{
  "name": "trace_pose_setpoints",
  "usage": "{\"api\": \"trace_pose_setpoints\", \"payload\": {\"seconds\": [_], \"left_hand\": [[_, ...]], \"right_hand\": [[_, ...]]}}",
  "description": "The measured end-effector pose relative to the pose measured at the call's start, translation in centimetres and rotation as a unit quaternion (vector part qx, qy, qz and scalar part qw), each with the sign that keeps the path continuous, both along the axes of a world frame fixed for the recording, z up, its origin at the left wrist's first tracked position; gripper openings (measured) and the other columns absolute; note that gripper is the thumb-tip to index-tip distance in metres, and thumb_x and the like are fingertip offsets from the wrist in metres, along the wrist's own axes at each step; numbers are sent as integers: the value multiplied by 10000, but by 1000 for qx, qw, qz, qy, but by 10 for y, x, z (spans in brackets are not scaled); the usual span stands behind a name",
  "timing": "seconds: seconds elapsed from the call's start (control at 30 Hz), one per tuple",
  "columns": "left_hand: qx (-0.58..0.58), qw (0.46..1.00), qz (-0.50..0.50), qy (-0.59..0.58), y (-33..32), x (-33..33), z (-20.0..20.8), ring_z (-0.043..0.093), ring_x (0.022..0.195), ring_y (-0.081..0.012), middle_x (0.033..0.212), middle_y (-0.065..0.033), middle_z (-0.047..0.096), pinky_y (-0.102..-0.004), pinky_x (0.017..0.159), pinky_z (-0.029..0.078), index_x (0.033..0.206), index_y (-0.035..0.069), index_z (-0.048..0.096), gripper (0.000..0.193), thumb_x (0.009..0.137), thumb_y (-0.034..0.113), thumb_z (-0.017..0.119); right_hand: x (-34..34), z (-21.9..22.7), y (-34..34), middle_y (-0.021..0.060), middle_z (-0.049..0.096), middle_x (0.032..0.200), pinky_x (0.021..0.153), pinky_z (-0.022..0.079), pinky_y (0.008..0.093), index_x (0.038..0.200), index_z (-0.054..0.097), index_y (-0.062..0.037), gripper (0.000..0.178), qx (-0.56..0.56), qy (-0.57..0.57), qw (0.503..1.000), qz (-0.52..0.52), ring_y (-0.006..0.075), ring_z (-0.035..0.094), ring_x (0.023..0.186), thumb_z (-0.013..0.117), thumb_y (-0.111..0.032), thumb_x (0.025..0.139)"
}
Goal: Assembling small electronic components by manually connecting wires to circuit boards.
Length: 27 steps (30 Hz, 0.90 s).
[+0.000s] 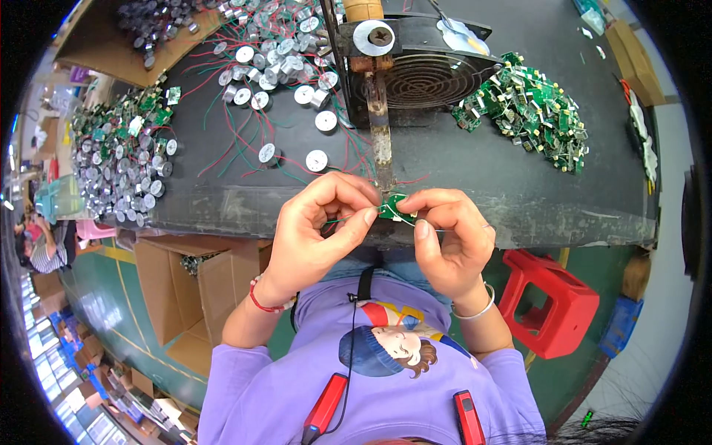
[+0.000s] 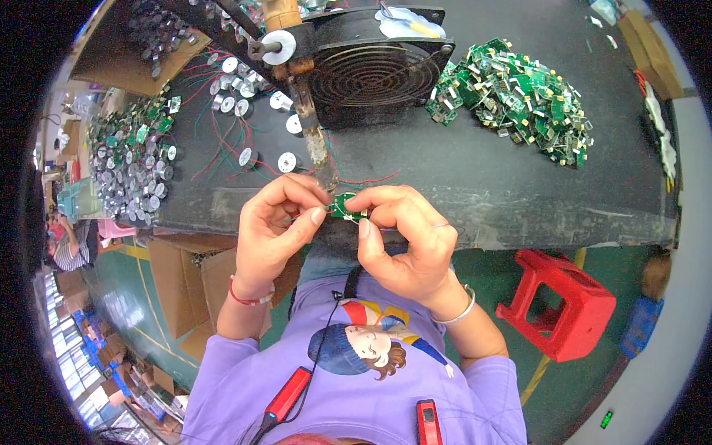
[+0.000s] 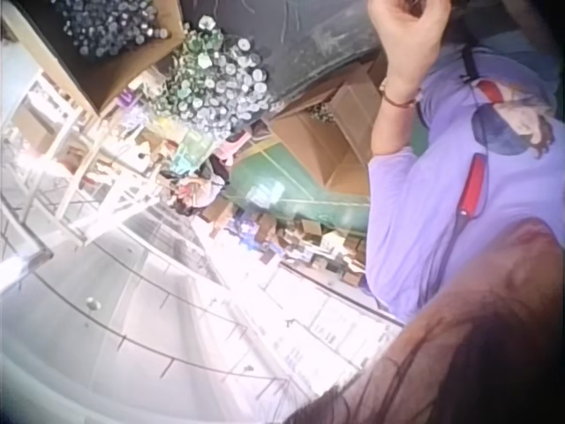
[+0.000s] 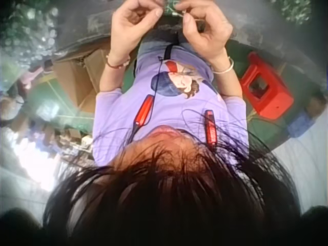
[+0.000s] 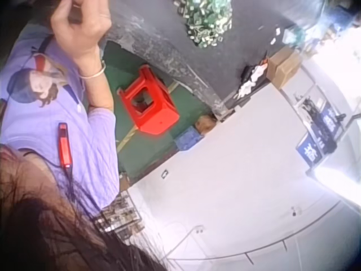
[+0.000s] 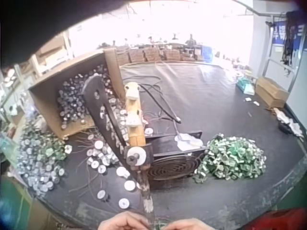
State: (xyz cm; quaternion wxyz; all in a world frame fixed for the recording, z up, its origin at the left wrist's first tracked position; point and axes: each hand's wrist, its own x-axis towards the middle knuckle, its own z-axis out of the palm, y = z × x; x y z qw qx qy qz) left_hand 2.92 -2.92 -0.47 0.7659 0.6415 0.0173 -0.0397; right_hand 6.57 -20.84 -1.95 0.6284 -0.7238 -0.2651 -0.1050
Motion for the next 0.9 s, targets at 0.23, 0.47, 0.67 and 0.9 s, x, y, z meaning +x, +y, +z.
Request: {"api": "trace_pose_setpoints", "payload": {"seconds": [0.23,0.47,0.67,0.9], "left_hand": [[-36,997,-53,33,7,8,4,530,786,-54,952,-59,588,-206,696,446,877,-1,537,80,872,22,614],[-32,998,-30,34,5,7,4,534,783,-51,945,-58,588,-205,691,450,870,3,534,84,870,25,615],[-18,999,-23,31,6,4,-1,530,760,-39,945,-56,587,-186,651,437,855,7,526,90,859,5,616],[218,972,84,-7,63,-5,25,512,684,-27,855,-17,609,-171,582,411,838,22,593,46,825,36,635]], "right_hand": [[0,3,0,137,676,852,647,519,290,724,553,-1,114,-5,-2,1000,-7,209,642,718,638,70,700],[1,7,5,136,669,845,648,521,294,701,550,-1,122,-29,-31,999,-20,212,642,734,646,71,683],[-4,4,2,143,662,871,646,520,290,696,533,0,127,-23,7,1000,1,208,629,713,634,74,677],[-28,-21,-17,191,623,947,643,493,315,755,523,8,82,70,145,987,0,218,583,725,486,-36,814]]}}
